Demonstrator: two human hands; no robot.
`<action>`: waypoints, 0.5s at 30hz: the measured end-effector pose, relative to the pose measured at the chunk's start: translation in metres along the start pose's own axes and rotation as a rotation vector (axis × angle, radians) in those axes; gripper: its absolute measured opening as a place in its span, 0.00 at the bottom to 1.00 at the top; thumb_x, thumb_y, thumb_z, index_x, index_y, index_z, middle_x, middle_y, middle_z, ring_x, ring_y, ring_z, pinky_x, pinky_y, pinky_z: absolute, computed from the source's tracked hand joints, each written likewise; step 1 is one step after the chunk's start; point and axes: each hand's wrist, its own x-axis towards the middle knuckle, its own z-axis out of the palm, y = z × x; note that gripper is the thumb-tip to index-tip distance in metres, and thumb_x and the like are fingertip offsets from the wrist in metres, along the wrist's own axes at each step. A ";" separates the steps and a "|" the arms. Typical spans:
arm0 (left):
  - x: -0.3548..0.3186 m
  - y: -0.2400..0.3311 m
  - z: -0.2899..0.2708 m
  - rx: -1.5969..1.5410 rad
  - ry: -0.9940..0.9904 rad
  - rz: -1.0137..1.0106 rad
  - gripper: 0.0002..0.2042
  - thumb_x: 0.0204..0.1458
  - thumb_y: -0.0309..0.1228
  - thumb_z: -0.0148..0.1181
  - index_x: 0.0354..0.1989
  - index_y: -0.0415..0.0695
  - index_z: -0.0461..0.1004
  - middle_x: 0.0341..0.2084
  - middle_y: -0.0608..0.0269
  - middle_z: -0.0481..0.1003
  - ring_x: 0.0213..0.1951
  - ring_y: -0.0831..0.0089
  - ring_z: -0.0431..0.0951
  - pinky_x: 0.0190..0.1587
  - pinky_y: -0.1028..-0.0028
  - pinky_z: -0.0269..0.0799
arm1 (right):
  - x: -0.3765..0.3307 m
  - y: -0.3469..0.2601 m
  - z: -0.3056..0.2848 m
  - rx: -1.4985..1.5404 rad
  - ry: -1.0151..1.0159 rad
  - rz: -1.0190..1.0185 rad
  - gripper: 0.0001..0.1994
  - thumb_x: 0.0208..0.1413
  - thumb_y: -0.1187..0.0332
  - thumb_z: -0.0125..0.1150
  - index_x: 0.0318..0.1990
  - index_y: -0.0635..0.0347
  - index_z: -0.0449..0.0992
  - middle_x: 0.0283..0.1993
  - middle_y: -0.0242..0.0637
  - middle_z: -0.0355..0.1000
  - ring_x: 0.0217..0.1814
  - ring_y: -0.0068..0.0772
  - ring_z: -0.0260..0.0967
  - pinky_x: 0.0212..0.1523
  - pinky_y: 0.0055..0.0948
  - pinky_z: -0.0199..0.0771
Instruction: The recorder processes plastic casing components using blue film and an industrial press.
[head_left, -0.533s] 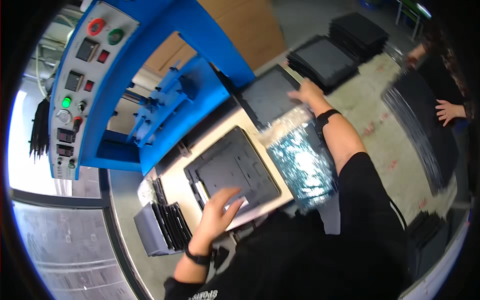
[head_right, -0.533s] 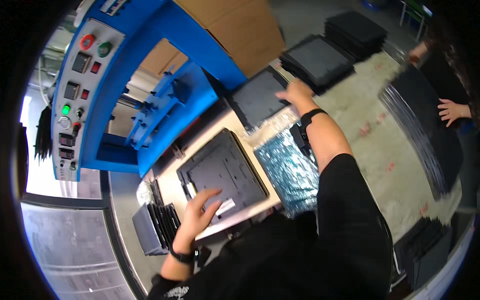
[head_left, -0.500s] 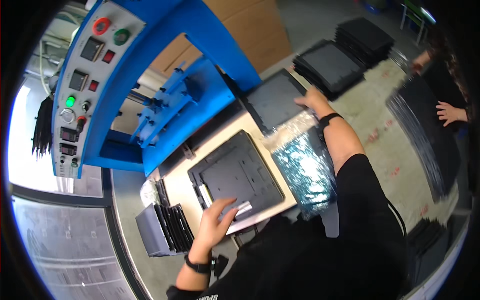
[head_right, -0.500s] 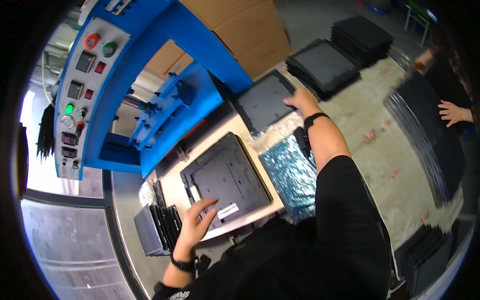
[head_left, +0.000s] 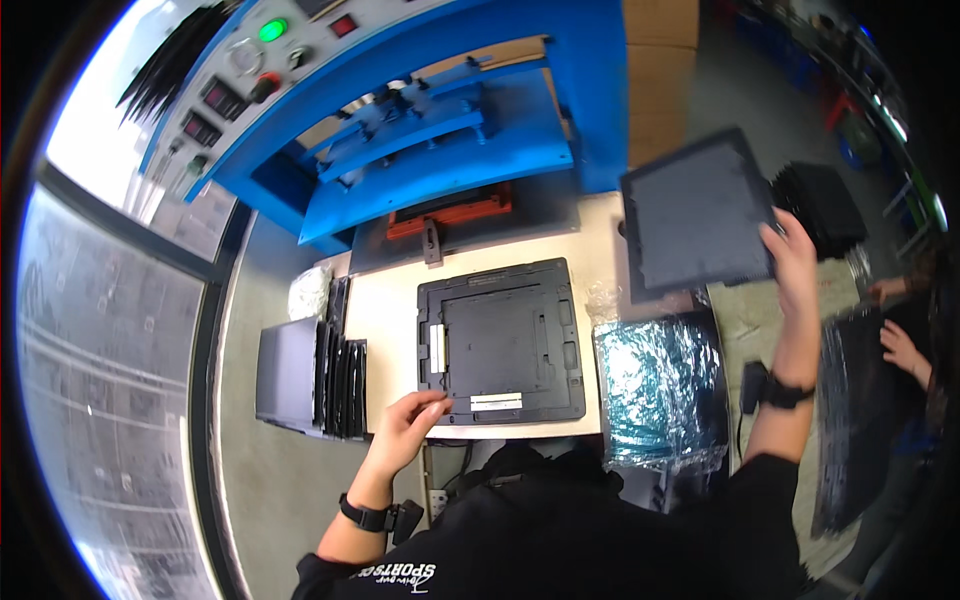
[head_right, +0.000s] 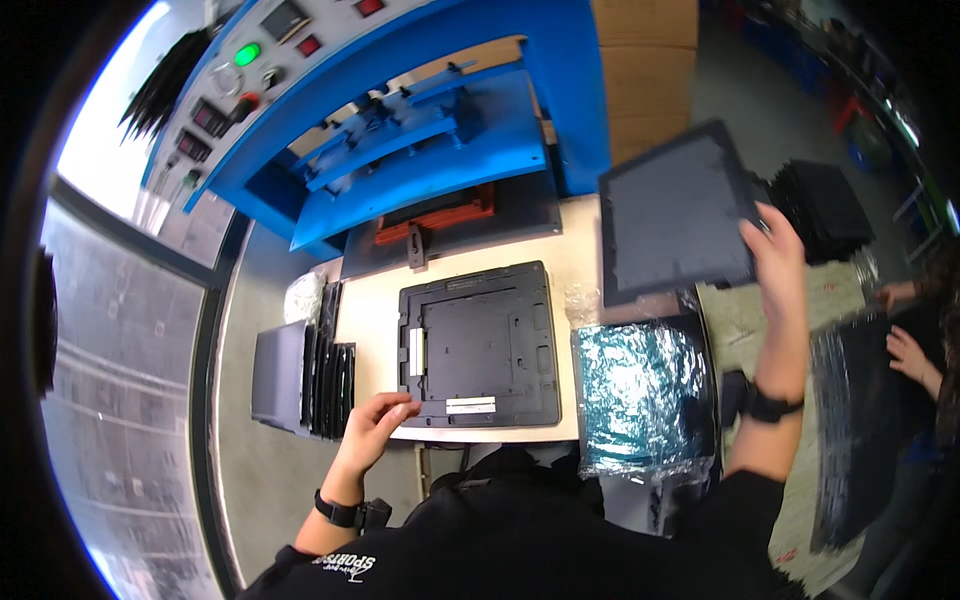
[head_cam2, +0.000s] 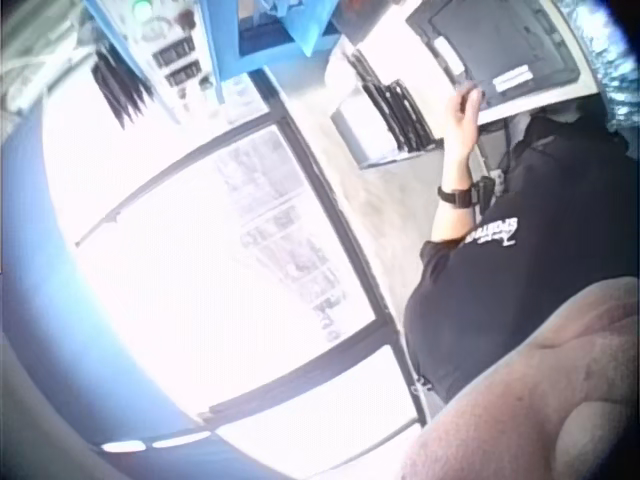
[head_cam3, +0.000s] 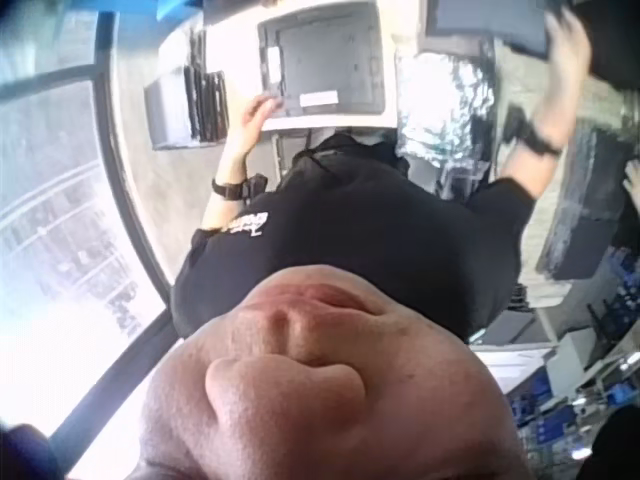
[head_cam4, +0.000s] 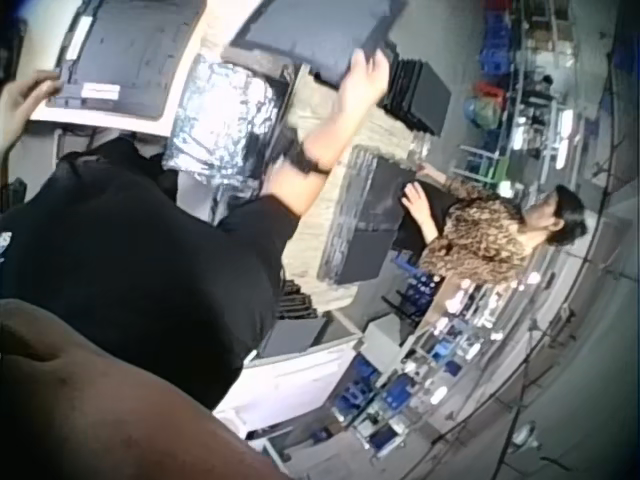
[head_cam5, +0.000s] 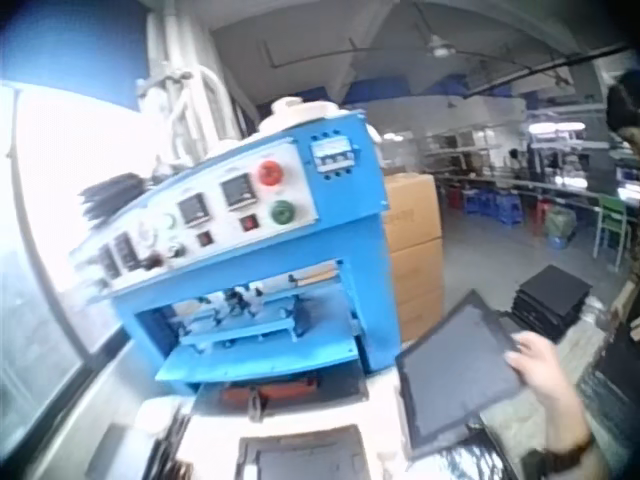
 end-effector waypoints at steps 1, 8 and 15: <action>0.006 0.005 0.005 -0.125 -0.042 -0.001 0.19 0.59 0.31 0.54 0.54 0.31 0.66 0.44 0.49 0.75 0.47 0.68 0.76 0.51 0.72 0.70 | -0.021 -0.022 -0.005 0.079 -0.057 -0.016 0.18 0.57 0.75 0.53 0.55 0.69 0.66 0.46 0.39 0.73 0.45 0.24 0.71 0.48 0.24 0.71; 0.076 0.040 0.050 -1.072 -0.291 0.004 0.23 0.59 0.37 0.52 0.58 0.35 0.60 0.50 0.51 0.71 0.51 0.61 0.74 0.54 0.62 0.70 | -0.108 -0.022 0.096 0.328 -0.322 0.130 0.23 0.55 0.76 0.57 0.59 0.67 0.63 0.46 0.40 0.73 0.43 0.21 0.71 0.46 0.23 0.72; 0.087 0.018 -0.012 -1.008 -0.046 -0.269 0.15 0.55 0.23 0.52 0.51 0.33 0.65 0.43 0.51 0.74 0.41 0.62 0.79 0.43 0.64 0.79 | -0.149 -0.064 0.205 -0.670 -0.817 -0.750 0.32 0.42 0.59 0.69 0.55 0.63 0.66 0.62 0.50 0.60 0.64 0.50 0.57 0.63 0.47 0.57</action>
